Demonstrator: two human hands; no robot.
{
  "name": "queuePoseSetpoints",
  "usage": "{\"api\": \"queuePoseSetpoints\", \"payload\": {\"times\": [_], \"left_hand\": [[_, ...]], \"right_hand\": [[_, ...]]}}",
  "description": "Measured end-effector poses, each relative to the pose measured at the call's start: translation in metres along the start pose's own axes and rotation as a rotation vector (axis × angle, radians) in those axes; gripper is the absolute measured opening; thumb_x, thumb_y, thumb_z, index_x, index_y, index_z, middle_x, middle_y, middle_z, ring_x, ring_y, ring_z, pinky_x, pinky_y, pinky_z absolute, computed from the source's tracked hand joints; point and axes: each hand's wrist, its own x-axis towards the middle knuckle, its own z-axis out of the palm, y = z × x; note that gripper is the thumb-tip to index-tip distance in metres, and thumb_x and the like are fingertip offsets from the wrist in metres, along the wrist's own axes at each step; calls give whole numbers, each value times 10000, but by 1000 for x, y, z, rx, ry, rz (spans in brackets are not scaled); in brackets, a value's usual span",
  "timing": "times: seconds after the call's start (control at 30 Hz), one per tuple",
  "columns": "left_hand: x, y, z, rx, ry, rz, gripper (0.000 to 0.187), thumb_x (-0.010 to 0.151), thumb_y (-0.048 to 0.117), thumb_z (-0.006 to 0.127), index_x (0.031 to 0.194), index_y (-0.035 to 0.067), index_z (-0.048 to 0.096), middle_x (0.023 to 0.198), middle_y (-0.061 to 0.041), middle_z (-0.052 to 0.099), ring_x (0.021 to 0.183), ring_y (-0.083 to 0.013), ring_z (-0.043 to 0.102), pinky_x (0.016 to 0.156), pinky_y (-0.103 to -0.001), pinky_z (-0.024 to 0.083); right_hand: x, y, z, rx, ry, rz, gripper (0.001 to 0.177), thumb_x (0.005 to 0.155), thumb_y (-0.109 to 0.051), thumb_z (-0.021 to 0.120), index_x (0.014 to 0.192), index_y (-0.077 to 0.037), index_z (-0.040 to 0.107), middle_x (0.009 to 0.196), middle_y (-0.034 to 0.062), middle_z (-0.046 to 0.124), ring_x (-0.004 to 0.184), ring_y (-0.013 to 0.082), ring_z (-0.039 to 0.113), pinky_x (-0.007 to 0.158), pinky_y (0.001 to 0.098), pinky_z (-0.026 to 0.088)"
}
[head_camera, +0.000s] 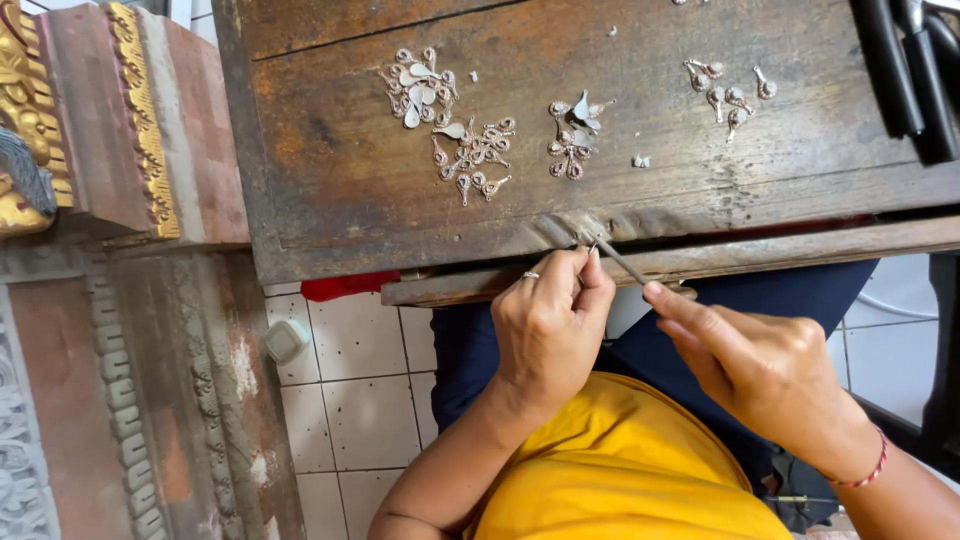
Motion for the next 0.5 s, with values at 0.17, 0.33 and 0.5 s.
{"api": "queuePoseSetpoints", "payload": {"times": [0.17, 0.33, 0.5], "left_hand": [[1, 0, 1, 13, 3, 36, 98, 949, 15, 691, 911, 75, 624, 699, -75, 622, 585, -263, 620, 542, -407, 473], [4, 2, -3, -27, 44, -8, 128, 917, 21, 718, 870, 85, 617, 652, -96, 608, 560, -302, 609, 538, -453, 467], [6, 15, -19, -680, -88, -545, 199, 1019, 188, 602, 937, 50, 720, 596, 5, 584, 534, -60, 518, 537, -261, 454]], "right_hand": [[12, 2, 17, -74, 21, -10, 377, 1025, -86, 676, 1400, -111, 642, 697, -47, 587, 497, 99, 541, 476, 334, 402], [37, 0, 18, 267, 48, 154, 390, 1035, -85, 629, 1420, -51, 582, 1077, -17, 755, 416, 124, 429, 460, 319, 403], [25, 3, 18, 452, 154, 289, 361, 1060, -137, 562, 1394, -1, 567, 860, 28, 778, 550, 44, 624, 623, 191, 441]]}}
